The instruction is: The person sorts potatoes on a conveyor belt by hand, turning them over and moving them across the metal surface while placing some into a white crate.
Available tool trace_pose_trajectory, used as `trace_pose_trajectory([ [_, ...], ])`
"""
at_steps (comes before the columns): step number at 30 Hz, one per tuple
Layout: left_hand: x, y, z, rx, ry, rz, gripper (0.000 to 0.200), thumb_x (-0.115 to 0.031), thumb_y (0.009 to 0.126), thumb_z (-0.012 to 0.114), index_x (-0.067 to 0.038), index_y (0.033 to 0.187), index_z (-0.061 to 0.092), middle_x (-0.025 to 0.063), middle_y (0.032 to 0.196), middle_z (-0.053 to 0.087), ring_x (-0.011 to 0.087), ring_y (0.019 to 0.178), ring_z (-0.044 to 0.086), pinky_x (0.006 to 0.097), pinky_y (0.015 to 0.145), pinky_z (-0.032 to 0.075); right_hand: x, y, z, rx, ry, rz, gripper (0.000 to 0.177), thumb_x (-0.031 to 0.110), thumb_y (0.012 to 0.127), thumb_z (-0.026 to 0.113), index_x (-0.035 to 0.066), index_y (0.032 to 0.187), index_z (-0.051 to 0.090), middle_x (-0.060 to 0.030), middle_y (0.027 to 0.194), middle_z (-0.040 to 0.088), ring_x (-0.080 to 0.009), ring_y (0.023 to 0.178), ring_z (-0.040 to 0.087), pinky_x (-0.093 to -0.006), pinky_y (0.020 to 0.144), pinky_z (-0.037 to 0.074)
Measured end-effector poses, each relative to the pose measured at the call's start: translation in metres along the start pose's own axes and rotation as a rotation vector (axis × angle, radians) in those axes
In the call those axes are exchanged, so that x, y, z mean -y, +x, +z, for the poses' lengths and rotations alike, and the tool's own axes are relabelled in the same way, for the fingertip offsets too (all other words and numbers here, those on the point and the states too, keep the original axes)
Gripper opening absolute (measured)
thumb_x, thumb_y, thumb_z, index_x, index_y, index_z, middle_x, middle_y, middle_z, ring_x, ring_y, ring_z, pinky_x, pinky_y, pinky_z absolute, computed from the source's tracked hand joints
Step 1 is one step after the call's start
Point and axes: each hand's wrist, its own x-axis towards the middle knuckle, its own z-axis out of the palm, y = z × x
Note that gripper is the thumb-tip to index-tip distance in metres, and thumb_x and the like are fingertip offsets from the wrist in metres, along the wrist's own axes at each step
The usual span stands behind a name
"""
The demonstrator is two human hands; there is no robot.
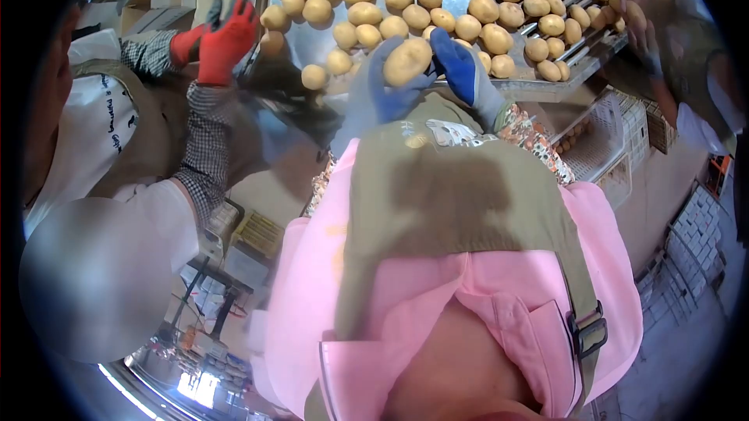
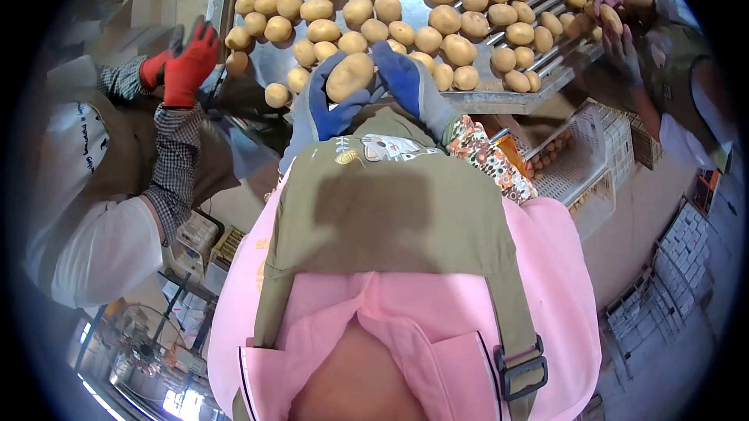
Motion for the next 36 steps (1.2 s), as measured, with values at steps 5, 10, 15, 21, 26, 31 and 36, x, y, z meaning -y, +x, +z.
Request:
trace_pose_trajectory([
  [5,0.015,0.006,0.007,-0.003,0.097,0.087,0.065,-0.019,0.075,0.077,-0.002,0.132,0.049,0.0189,0.121,0.059,0.0336,0.116,0.056,0.0429,0.097,0.044,0.023,-0.018,0.009,0.219,0.185,-0.124,0.036,0.027,0.101,0.048,0.002,0.127,0.052,-0.0040,0.112,0.060,-0.0104,0.100,0.057,-0.0258,0.084,0.048],
  [10,0.016,0.004,0.011,0.019,0.351,0.269,0.076,-0.019,0.079,0.075,-0.005,0.143,0.037,0.0234,0.141,0.043,0.0399,0.129,0.044,0.0437,0.104,0.040,0.020,-0.028,0.010,0.262,0.030,-0.258,0.055,0.024,0.092,0.060,0.004,0.139,0.041,-0.0114,0.128,0.054,-0.0181,0.112,0.055,-0.0298,0.093,0.047],
  [15,-0.005,0.002,0.020,0.034,0.019,0.086,0.091,-0.021,0.079,0.079,0.002,0.148,0.024,0.0192,0.146,0.039,0.0264,0.133,0.041,0.0360,0.108,0.036,0.039,-0.047,0.017,0.097,-0.214,-0.430,0.074,0.011,0.079,0.078,0.001,0.141,0.038,-0.0109,0.136,0.048,-0.0176,0.123,0.048,-0.0315,0.103,0.043],
  [21,-0.022,0.011,0.021,0.076,0.212,0.128,0.075,-0.024,0.082,0.076,0.001,0.141,0.038,0.0181,0.137,0.048,0.0257,0.126,0.049,0.0360,0.104,0.040,0.008,-0.030,-0.006,0.115,-0.046,-0.259,0.059,0.029,0.087,0.067,0.004,0.136,0.046,-0.0132,0.130,0.057,-0.0222,0.117,0.055,-0.0354,0.098,0.045],
  [26,0.020,0.010,0.041,0.257,0.022,-0.008,0.038,-0.027,0.094,0.061,-0.004,0.124,0.055,0.0102,0.115,0.061,0.0197,0.107,0.057,0.0328,0.091,0.045,0.031,-0.041,-0.023,0.134,-0.374,-0.242,0.051,0.047,0.089,0.059,0.008,0.122,0.061,-0.0126,0.113,0.065,-0.0215,0.100,0.062,-0.0363,0.085,0.049],
  [31,-0.012,0.013,0.037,0.299,0.012,-0.175,0.058,-0.025,0.095,0.061,-0.003,0.143,0.037,0.0145,0.122,0.058,0.0184,0.111,0.056,0.0298,0.094,0.045,0.031,-0.032,-0.033,0.099,-0.715,-0.114,0.048,0.050,0.092,0.052,0.009,0.116,0.063,-0.0128,0.102,0.067,-0.0236,0.086,0.064,-0.0380,0.075,0.050],
  [36,-0.002,0.031,0.015,0.477,-0.473,-0.313,0.064,-0.023,0.093,0.060,0.000,0.146,0.030,0.0125,0.135,0.047,0.0213,0.118,0.052,0.0336,0.099,0.044,0.039,-0.028,-0.077,-0.232,-0.008,-0.013,0.031,0.016,0.093,0.057,0.003,0.122,0.061,-0.0057,0.109,0.065,-0.0141,0.091,0.061,-0.0262,0.076,0.050],
])
